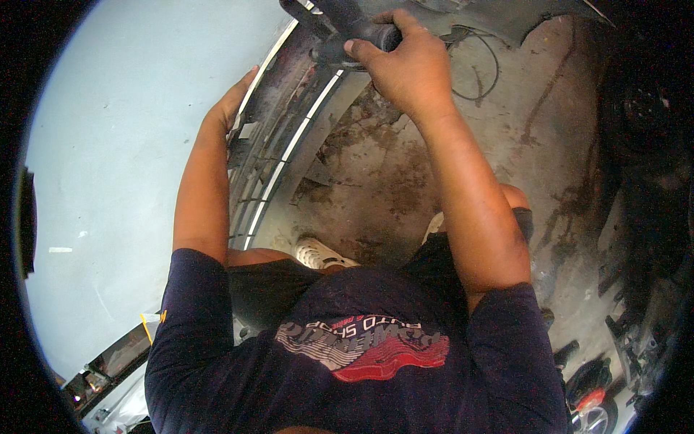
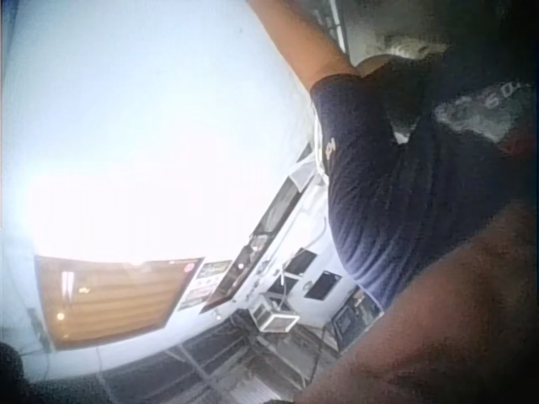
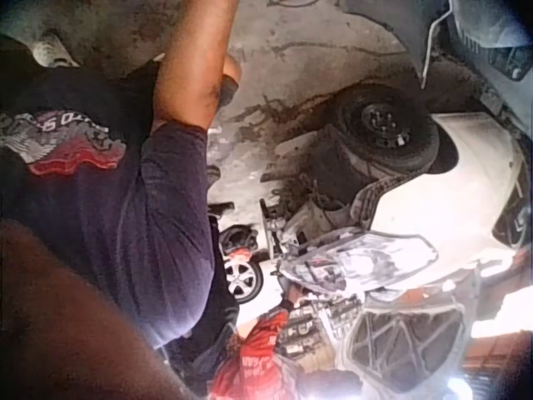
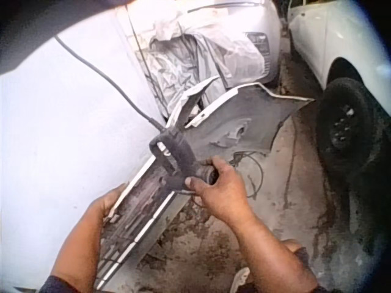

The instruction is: The person uses a heat gun to heat a white car bumper and a plastic trim piece. They reshape the plastic parts by hand after heating them.

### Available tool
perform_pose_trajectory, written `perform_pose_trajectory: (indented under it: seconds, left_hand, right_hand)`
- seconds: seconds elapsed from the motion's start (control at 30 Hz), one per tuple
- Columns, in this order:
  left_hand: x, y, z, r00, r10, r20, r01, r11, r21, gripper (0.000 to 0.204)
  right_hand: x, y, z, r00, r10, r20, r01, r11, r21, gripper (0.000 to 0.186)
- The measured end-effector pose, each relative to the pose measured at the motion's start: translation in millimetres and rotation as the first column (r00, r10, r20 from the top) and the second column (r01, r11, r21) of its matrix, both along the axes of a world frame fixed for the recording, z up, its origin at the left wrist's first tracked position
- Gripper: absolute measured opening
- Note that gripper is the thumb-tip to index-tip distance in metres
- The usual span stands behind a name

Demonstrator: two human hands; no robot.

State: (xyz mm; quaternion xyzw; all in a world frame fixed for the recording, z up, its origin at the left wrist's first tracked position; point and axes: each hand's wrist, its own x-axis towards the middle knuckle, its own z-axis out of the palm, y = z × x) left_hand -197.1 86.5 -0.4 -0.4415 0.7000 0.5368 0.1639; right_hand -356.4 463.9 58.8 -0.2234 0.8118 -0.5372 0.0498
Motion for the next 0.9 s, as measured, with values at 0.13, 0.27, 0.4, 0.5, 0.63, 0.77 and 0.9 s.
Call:
perform_pose_trajectory:
  seconds: [0.13,0.27,0.4,0.5,0.63,0.77,0.9]
  left_hand:
    - [-3.0,12.9,0.1,1.0,0.022,0.019,-0.019,0.99,-0.141,0.088]
    - [7.8,-10.9,-4.4,1.0,-0.019,0.024,0.022,0.993,-0.113,0.1]
    - [-1.1,6.6,1.9,1.0,0.011,0.025,-0.01,0.999,-0.037,0.1]
    - [-4.2,18.2,10.7,0.999,0.042,0.029,-0.041,0.999,-0.023,0.1]
    - [0.4,16.0,13.2,0.999,0.029,0.034,-0.027,0.999,-0.042,0.101]
    - [-7.5,35.6,17.2,0.998,-0.017,0.057,0.029,0.975,-0.218,0.103]
    - [3.4,5.8,2.9,0.998,0.021,0.053,-0.014,0.993,-0.121,0.106]
  right_hand:
    - [-4.2,5.8,5.5,0.998,-0.061,0.014,0.061,0.998,0.017,0.058]
    - [-6.6,5.5,12.3,0.995,-0.095,-0.019,0.095,0.995,-0.012,0.055]
    - [-14.5,10.1,17.0,0.968,-0.078,0.237,0.134,0.964,-0.231,0.047]
    - [-17.8,12.8,24.4,0.969,-0.184,0.167,0.212,0.962,-0.17,0.049]
    - [-24.4,16.6,22.5,0.946,-0.322,-0.032,0.316,0.941,-0.117,0.052]
    - [-33.5,24.7,20.1,0.918,-0.393,-0.061,0.382,0.914,-0.136,0.054]
    - [-38.7,24.1,23.1,0.914,-0.405,-0.029,0.396,0.905,-0.155,0.054]
